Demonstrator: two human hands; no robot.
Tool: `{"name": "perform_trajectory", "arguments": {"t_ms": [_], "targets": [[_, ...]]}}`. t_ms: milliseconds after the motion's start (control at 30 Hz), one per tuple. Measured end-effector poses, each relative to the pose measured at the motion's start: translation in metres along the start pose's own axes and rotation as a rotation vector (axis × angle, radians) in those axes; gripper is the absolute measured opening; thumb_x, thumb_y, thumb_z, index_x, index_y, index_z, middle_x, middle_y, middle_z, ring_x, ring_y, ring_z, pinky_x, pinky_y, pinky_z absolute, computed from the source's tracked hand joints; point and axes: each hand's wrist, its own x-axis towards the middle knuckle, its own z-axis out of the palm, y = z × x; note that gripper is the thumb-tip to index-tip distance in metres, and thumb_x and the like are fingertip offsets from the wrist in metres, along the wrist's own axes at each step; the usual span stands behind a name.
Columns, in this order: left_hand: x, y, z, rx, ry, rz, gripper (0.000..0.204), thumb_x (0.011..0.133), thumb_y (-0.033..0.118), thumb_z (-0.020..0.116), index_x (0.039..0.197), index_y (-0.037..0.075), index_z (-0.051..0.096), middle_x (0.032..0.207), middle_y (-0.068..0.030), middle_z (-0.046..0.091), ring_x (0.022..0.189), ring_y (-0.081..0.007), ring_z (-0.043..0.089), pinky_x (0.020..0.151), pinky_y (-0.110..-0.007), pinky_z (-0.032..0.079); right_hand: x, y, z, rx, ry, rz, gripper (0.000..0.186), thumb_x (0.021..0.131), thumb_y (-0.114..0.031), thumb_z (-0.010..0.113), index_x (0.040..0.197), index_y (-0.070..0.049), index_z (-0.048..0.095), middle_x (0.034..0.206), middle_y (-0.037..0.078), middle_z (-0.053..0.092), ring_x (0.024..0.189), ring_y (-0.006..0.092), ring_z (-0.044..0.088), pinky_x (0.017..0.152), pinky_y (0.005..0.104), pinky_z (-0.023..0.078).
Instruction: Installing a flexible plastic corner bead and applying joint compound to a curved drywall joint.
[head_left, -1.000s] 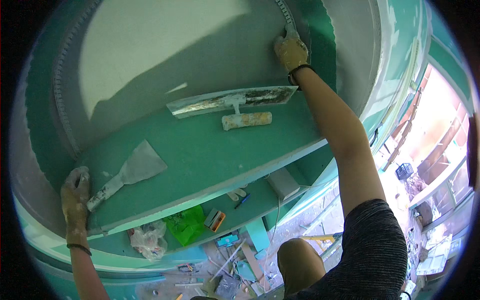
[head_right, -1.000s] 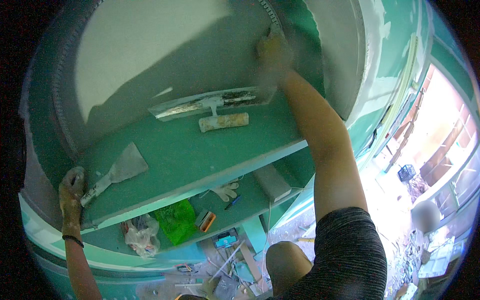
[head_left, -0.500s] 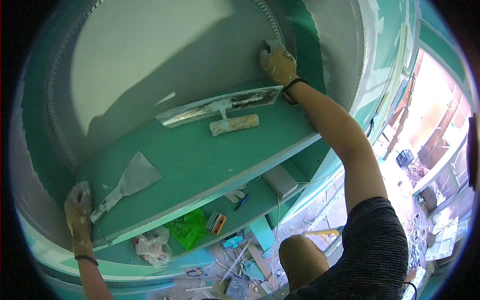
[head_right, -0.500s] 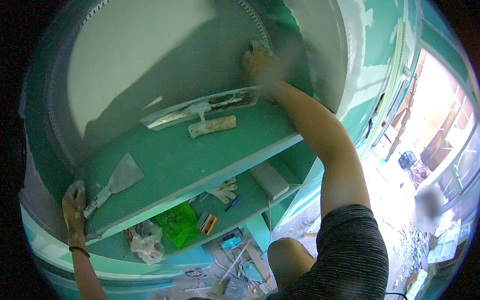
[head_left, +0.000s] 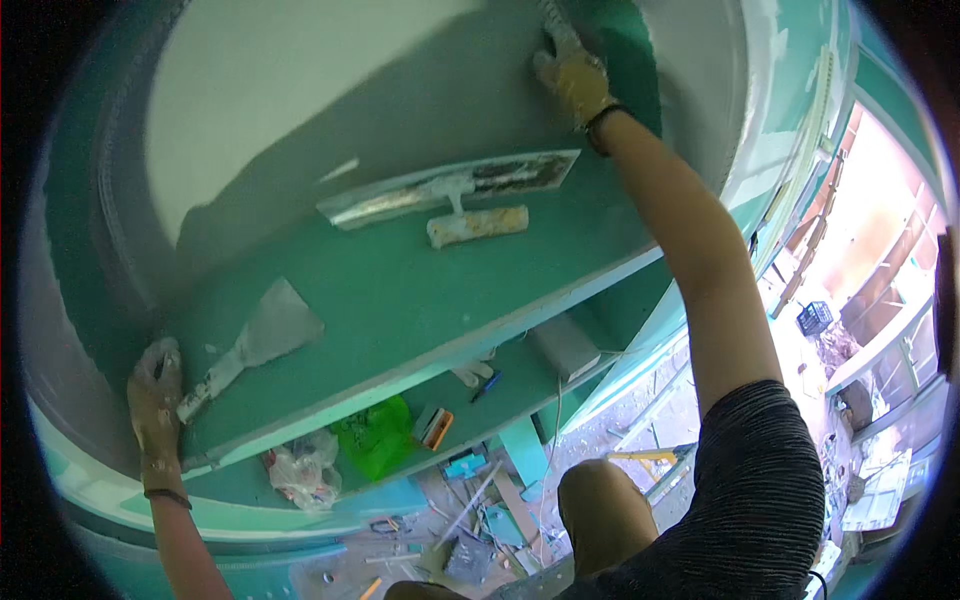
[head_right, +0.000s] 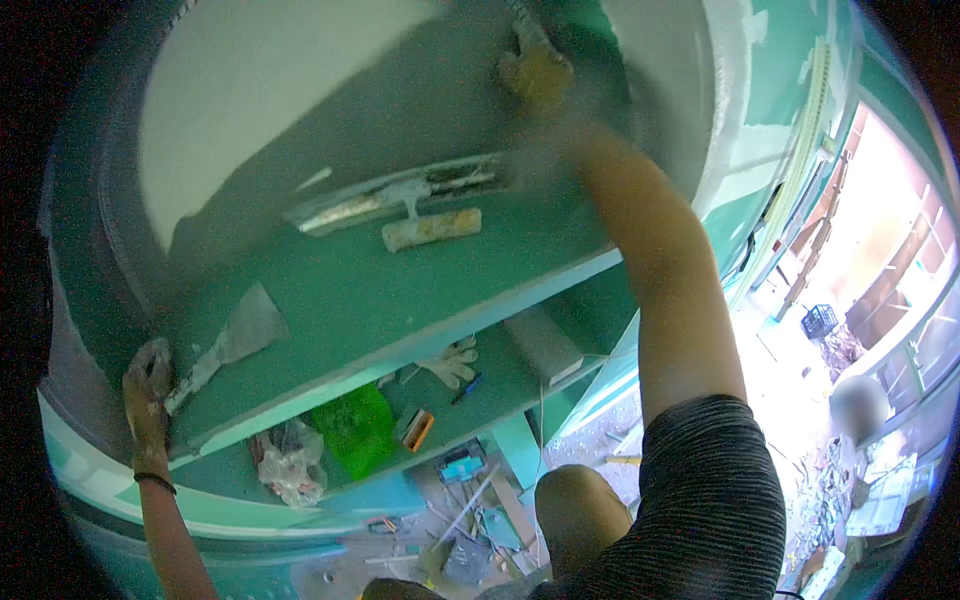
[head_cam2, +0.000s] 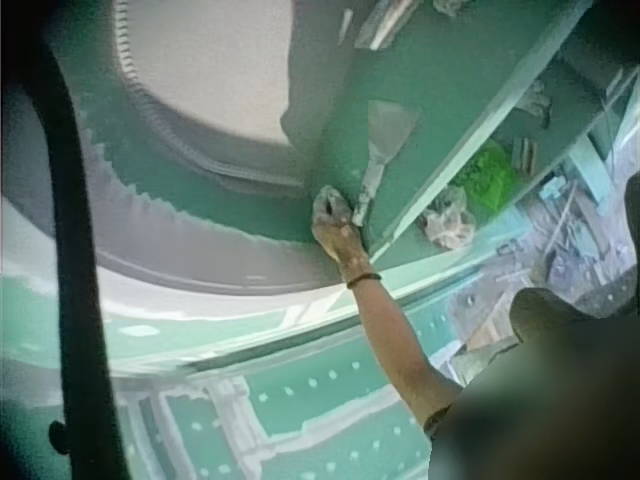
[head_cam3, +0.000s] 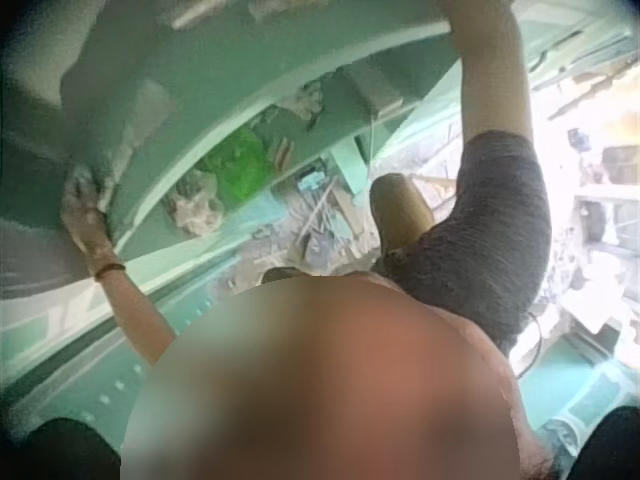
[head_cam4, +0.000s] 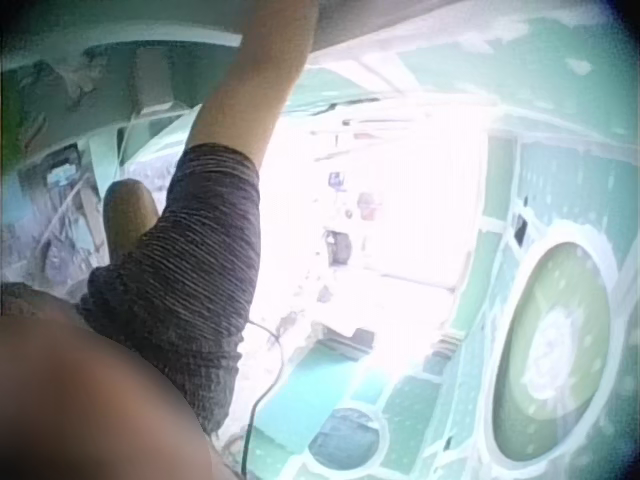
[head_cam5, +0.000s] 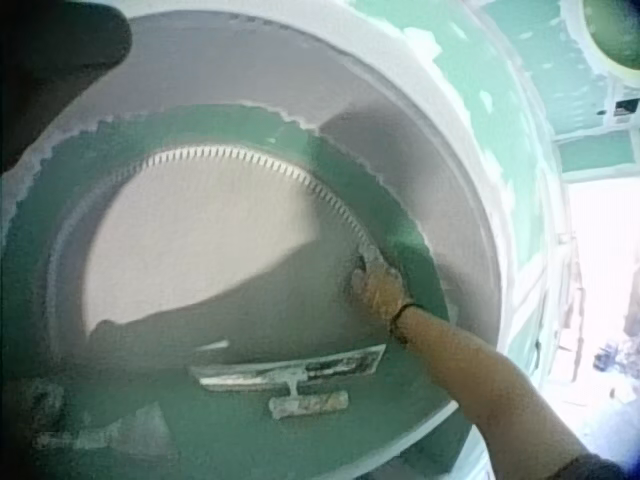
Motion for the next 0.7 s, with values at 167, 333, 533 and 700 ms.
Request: {"name": "perform_trajectory", "arguments": {"t_ms": [167,333,533,700], "targets": [[-0.008,0.031,-0.011,0.117,-0.053,0.038,0.040,0.100,0.025,0.058,0.126,-0.003,0.067,0.112,-0.0182,0.073,0.094,-0.0245,0.066,0.088,-0.035,0.050,-0.026,-0.051,-0.039,0.065,-0.119,0.017,0.049,0.101,-0.038,0.055,0.139,-0.007,0.061,0.142,0.020,0.061,0.132,0.0367,0.057,0.111,0.0447,0.045],[0.001,0.013,-0.010,0.247,-0.060,-0.006,0.043,0.100,0.029,0.059,0.125,-0.003,0.068,0.115,-0.0197,0.072,0.102,-0.0245,0.066,0.091,-0.034,0.050,-0.035,-0.054,-0.127,0.574,-0.356,-0.154,0.052,0.104,-0.036,0.051,0.147,-0.006,0.053,0.154,0.022,0.049,0.146,0.0337,0.043,0.120,0.0444,0.034],[-0.002,0.024,-0.007,0.153,-0.067,-0.038,0.043,0.099,0.027,0.059,0.124,-0.006,0.068,0.118,-0.0196,0.072,0.110,-0.0273,0.066,0.099,-0.036,0.048,-0.078,-0.087,-0.193,0.268,-0.146,0.151,0.050,0.099,-0.043,0.061,0.136,-0.010,0.065,0.121,0.013,0.072,0.110,0.0259,0.069,0.098,0.0382,0.053],[0.005,0.000,-0.009,0.020,-0.084,0.003,0.041,0.099,0.025,0.059,0.125,-0.005,0.068,0.121,-0.0203,0.072,0.111,-0.0284,0.066,0.099,-0.036,0.048,-0.110,-0.070,-0.209,0.371,-0.425,-0.033,0.044,0.100,-0.037,0.060,0.133,-0.009,0.066,0.125,0.014,0.071,0.113,0.0340,0.069,0.096,0.0442,0.055]]}}
